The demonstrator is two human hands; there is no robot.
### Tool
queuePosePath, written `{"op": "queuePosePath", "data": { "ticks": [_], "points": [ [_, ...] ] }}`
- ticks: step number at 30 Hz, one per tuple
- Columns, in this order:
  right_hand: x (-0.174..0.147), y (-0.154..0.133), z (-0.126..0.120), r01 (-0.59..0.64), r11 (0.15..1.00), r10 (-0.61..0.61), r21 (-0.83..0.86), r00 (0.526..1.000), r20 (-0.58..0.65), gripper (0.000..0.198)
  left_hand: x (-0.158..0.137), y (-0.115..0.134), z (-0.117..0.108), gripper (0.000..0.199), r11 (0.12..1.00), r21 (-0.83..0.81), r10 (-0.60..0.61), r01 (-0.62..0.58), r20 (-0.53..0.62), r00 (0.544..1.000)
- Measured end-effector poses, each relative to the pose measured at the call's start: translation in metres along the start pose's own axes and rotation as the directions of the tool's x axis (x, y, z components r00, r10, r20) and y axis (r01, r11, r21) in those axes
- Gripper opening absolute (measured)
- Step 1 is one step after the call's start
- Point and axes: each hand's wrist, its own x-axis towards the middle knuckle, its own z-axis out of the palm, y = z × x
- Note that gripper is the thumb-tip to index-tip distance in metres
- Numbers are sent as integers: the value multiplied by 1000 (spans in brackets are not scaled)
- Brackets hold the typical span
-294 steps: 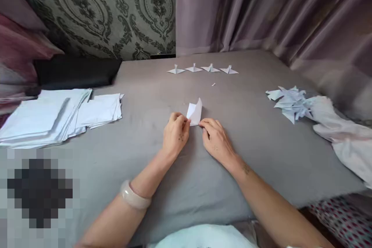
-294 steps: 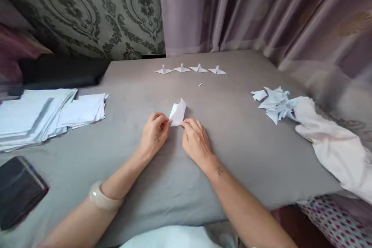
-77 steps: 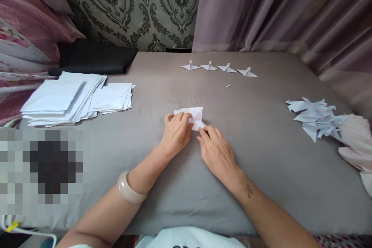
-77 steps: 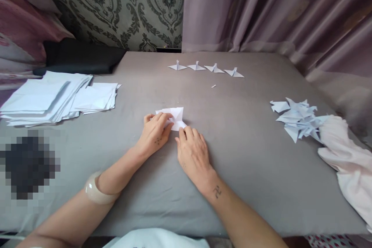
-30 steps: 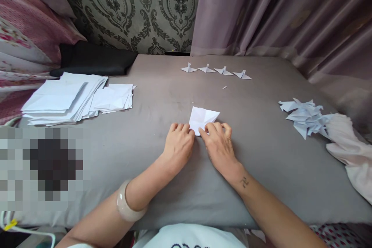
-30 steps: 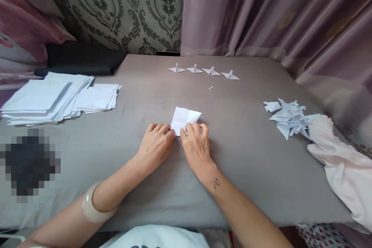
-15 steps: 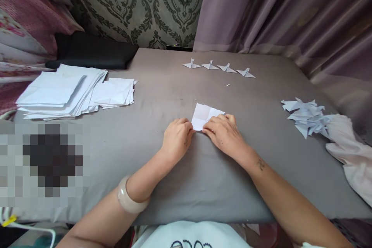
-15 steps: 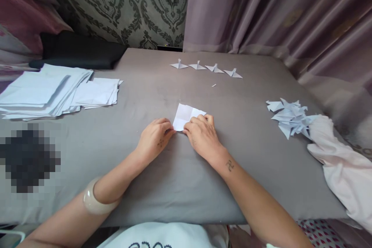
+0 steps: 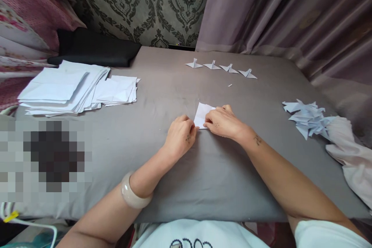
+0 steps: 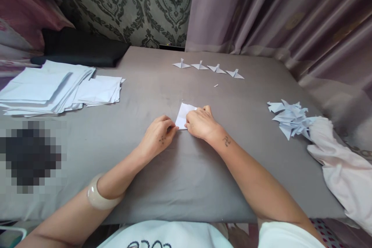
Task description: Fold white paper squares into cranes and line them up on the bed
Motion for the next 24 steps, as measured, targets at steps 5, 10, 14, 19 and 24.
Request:
{"op": "queuePosePath", "data": {
  "ticks": [5, 10, 14, 19, 24],
  "points": [
    [5, -1, -1, -17, 1000, 17, -23, 999, 27, 22, 1, -1, -1, 17, 1000, -25, 1, -1, 9, 1000],
    [10, -2, -1, -32, 999, 33, -35, 999, 37, 16, 2, -1, 2, 19, 999, -29, -14, 13, -2, 1000],
    [12, -1, -3, -31, 998, 35, -62, 997, 62, 16, 4, 0, 1, 18, 999, -36, -33, 33, 14, 999],
    [15, -4, -7, -46, 995, 54, -85, 995, 90, 17, 3, 1, -2, 17, 999, -12, -42, 43, 61, 997],
    [15, -7, -10, -53, 993, 64, -106, 992, 105, 19, 1, -3, 2, 15, 994, 53, -97, 96, 24, 995]
  ]
}}
